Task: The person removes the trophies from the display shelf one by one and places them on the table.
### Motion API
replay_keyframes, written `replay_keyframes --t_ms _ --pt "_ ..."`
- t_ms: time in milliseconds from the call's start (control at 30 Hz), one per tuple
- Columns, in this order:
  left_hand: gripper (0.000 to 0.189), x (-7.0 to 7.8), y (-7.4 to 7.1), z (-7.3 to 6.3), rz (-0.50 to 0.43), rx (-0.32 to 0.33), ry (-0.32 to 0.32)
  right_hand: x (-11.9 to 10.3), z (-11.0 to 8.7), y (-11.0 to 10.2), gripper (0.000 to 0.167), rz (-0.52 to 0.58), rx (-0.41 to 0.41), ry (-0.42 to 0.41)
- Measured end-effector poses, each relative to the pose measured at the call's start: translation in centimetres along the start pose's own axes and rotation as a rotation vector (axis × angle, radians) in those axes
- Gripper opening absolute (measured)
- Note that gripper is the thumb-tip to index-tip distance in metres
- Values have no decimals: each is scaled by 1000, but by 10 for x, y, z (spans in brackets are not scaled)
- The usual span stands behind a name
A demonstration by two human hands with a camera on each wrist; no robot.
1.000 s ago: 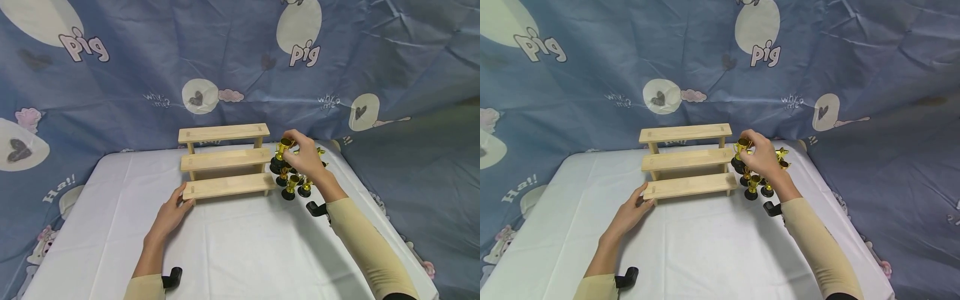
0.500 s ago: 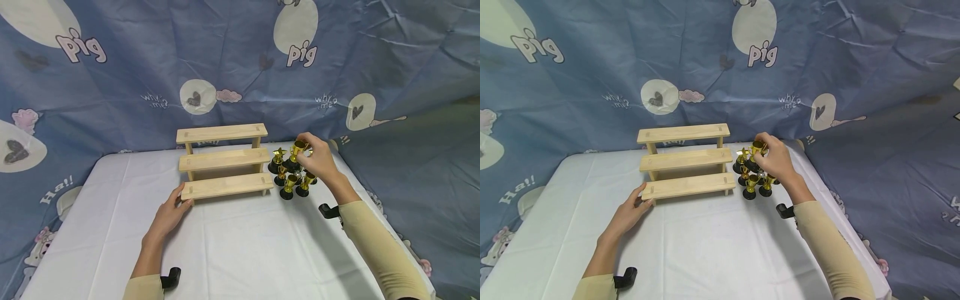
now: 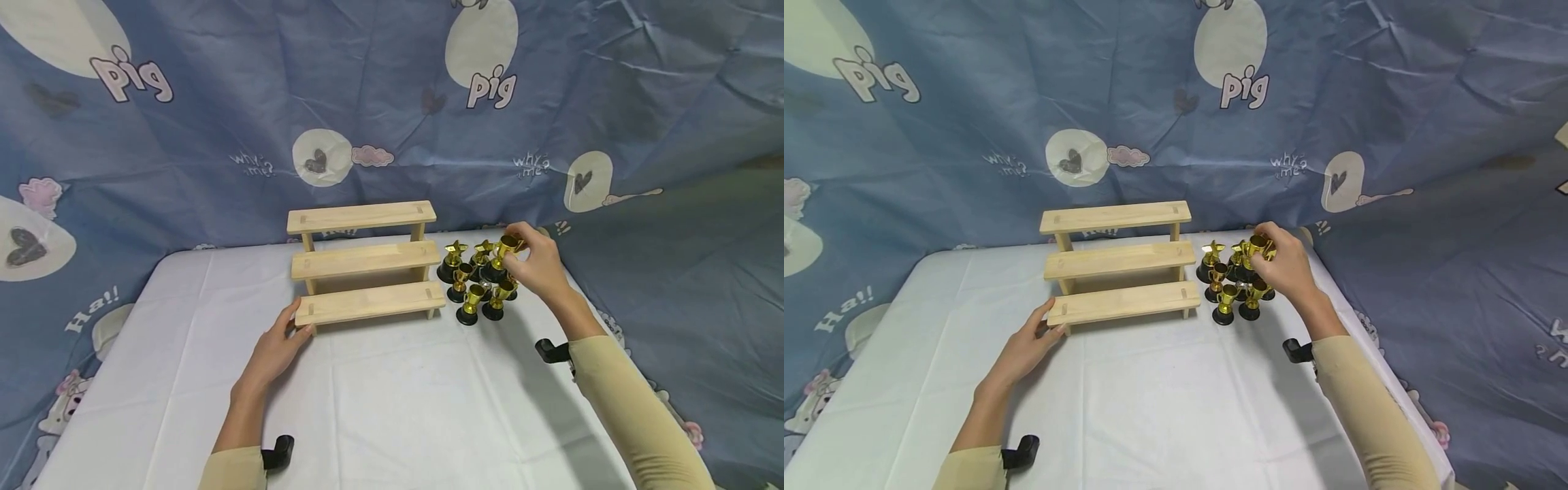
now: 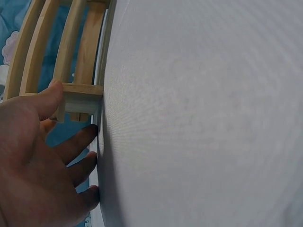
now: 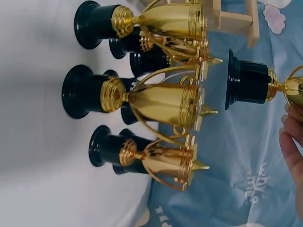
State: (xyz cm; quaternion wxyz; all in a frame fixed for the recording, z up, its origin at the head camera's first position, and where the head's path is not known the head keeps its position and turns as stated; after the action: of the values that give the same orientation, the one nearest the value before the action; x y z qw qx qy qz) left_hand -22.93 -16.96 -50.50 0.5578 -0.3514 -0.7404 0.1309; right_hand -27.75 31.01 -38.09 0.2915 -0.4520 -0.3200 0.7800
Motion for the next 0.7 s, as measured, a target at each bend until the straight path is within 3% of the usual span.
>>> replay_keyframes --t_ms 300,700 --pt "82 0 0 0 -2 -4 0 8 -5 -6 35 1 11 23" --pt "82 -2 0 1 4 -4 -12 27 -16 -16 39 -11 19 139"
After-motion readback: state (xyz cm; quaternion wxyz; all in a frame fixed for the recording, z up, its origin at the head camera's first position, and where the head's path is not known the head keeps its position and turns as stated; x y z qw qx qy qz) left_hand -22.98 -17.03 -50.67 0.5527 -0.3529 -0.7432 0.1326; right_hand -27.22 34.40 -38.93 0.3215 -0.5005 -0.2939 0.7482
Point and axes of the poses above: each hand's wrist, its own z-axis towards the middle knuckle, its own y-axis out of the palm, x = y × z, the point moved 2 cm from there along z, towards the middle knuckle, and after that the axes turned 13 degrees about -x, right-handed, at the moved point
